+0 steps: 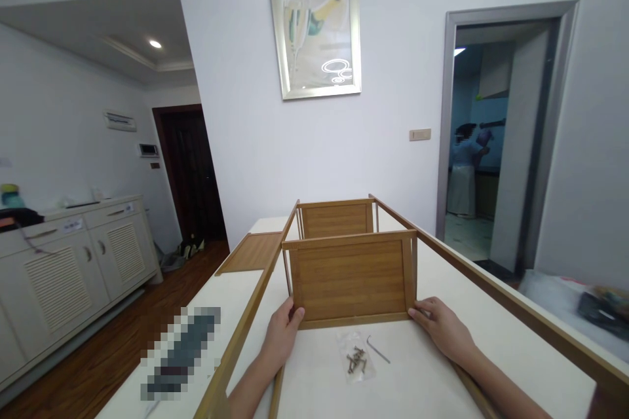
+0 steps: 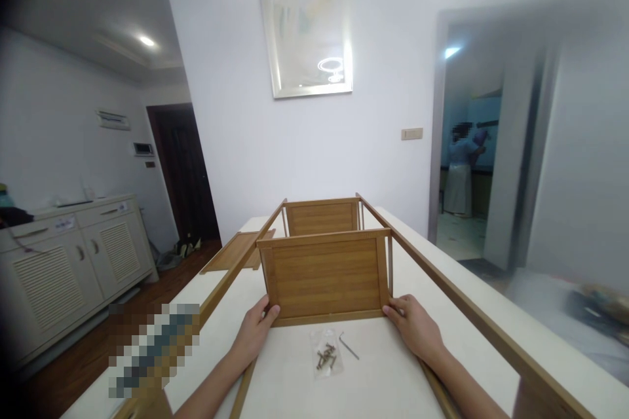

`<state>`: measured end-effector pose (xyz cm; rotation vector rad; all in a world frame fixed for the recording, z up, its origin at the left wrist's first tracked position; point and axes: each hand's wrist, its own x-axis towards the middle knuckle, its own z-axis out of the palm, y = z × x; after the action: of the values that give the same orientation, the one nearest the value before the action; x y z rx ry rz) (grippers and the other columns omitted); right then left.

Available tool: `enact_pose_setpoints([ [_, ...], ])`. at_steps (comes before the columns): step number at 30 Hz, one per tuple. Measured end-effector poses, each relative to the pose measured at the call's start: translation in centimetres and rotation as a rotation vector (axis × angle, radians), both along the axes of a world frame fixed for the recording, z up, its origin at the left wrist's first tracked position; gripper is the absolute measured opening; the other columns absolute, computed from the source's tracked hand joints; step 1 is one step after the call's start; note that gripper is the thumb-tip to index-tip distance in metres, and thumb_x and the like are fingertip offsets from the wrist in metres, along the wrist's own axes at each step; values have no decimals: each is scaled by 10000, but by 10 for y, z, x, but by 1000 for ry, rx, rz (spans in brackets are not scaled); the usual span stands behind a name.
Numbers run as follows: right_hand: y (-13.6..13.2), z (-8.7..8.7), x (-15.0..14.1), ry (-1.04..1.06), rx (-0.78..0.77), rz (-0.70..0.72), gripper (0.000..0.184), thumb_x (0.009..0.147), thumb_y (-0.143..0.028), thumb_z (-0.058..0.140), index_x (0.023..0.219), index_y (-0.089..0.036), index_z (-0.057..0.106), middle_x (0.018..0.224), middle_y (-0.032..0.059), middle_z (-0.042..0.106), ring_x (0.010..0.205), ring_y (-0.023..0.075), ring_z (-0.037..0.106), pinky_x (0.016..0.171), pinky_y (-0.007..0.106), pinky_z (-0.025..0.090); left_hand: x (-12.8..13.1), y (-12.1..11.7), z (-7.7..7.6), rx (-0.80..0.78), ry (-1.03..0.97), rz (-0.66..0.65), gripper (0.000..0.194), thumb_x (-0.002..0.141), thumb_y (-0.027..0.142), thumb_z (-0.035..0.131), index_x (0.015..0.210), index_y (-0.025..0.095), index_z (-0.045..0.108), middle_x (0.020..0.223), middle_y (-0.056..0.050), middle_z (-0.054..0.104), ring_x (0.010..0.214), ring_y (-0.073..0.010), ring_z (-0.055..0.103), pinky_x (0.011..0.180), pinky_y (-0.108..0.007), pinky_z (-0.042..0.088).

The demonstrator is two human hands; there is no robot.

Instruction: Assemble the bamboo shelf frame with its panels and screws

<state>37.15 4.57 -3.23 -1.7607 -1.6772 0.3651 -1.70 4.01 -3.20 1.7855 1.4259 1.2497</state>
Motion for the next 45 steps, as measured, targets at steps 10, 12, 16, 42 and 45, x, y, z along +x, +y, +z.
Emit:
enact_pose_setpoints([
  [10, 26, 14, -5, -20, 113, 56, 331, 813, -455, 495, 768, -204, 707, 892, 102, 664, 822, 252, 632, 796, 337, 459, 5, 23, 10, 48, 234, 147, 256, 896, 405, 420, 795, 200, 534, 773, -48, 638, 708, -202, 565, 672, -304, 404],
  [12, 27, 11, -7, -11, 121, 40, 358, 829, -454, 467, 832, -194, 712, 916, 110, 663, 836, 251, 632, 810, 340, 460, 7, 25, 5, 52, 281, 198, 244, 897, 386, 425, 756, 206, 510, 750, -46, 624, 701, -197, 559, 659, -293, 382],
  [16, 26, 4, -8, 1, 137, 26, 421, 848, -469, 426, 944, -172, 708, 951, 126, 660, 881, 262, 630, 842, 354, 455, 7, 27, -4, 44, 334, 239, 248, 889, 379, 464, 715, 208, 510, 718, -41, 622, 687, -192, 563, 641, -276, 353],
  [42, 35, 2, 4, -42, 138, 238, 452, 802, -600, 458, 680, -241, 704, 789, 104, 708, 768, 297, 657, 730, 351, 481, 9, 29, 1, 85, 40, 457, 258, 697, 281, 698, 868, 211, 518, 790, 6, 493, 748, -184, 512, 709, -305, 398],
  [45, 38, 1, 5, -32, 135, 246, 464, 777, -632, 475, 681, -246, 715, 808, 105, 724, 784, 312, 669, 734, 357, 495, 9, 32, -3, 79, -43, 425, 430, 677, 251, 713, 1045, 198, 498, 888, -24, 556, 807, -183, 547, 716, -297, 423],
])
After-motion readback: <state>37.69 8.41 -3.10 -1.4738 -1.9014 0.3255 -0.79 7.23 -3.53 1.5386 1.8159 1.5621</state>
